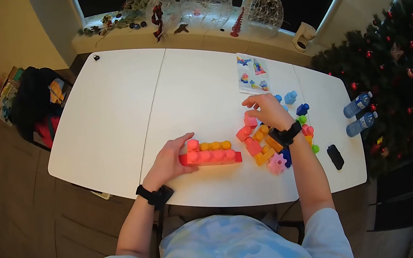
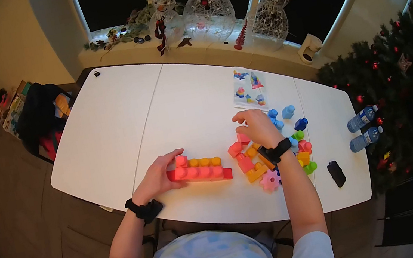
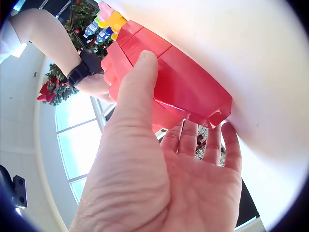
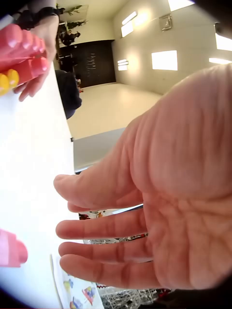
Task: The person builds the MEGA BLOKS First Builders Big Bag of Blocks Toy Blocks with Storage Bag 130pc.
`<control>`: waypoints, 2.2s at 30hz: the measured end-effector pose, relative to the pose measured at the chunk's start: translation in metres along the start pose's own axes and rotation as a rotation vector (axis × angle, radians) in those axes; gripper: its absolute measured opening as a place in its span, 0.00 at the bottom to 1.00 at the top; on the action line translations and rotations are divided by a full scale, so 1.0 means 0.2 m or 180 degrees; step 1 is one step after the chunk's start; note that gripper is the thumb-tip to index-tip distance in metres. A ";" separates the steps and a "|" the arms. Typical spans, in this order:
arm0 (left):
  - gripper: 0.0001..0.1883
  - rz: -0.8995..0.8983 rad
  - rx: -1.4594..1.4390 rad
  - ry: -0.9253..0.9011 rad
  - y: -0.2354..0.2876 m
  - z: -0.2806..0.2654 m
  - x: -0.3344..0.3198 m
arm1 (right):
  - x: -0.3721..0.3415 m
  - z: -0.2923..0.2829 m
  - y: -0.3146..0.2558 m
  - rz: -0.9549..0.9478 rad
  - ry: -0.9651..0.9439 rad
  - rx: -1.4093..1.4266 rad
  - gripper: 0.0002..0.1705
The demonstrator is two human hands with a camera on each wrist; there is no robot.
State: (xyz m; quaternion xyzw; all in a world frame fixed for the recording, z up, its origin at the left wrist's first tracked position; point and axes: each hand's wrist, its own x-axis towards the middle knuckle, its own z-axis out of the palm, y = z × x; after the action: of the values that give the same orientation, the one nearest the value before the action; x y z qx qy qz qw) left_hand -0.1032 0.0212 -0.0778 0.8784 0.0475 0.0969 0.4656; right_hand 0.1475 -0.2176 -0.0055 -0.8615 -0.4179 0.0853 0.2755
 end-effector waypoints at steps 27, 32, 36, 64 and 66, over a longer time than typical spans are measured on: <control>0.38 -0.0101 0.0335 -0.0070 -0.04 0.01 0.01 | -0.09 0.28 -0.45 -0.0964 -0.0540 0.0495 0.21; 0.38 -0.0126 0.0348 -0.0064 -0.04 0.02 0.01 | -0.06 0.27 -0.47 -0.0958 -0.0538 0.0372 0.18; 0.38 -0.0170 0.0307 -0.0080 -0.03 0.01 0.01 | -0.07 0.31 -0.46 -0.0989 -0.0635 0.0348 0.17; 0.38 -0.0223 0.0283 -0.0043 -0.03 0.01 0.01 | 0.00 0.21 -0.31 -0.0421 -0.0334 0.1033 0.14; 0.39 -0.0206 0.0238 -0.0033 -0.03 0.01 0.00 | 0.02 0.07 -0.26 -0.0066 0.0059 0.0698 0.17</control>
State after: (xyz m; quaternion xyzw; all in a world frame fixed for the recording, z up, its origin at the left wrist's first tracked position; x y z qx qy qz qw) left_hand -0.1018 0.0228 -0.0849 0.8937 0.0770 0.0755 0.4356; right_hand 0.1101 -0.1832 0.0117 -0.8225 -0.4125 0.1196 0.3729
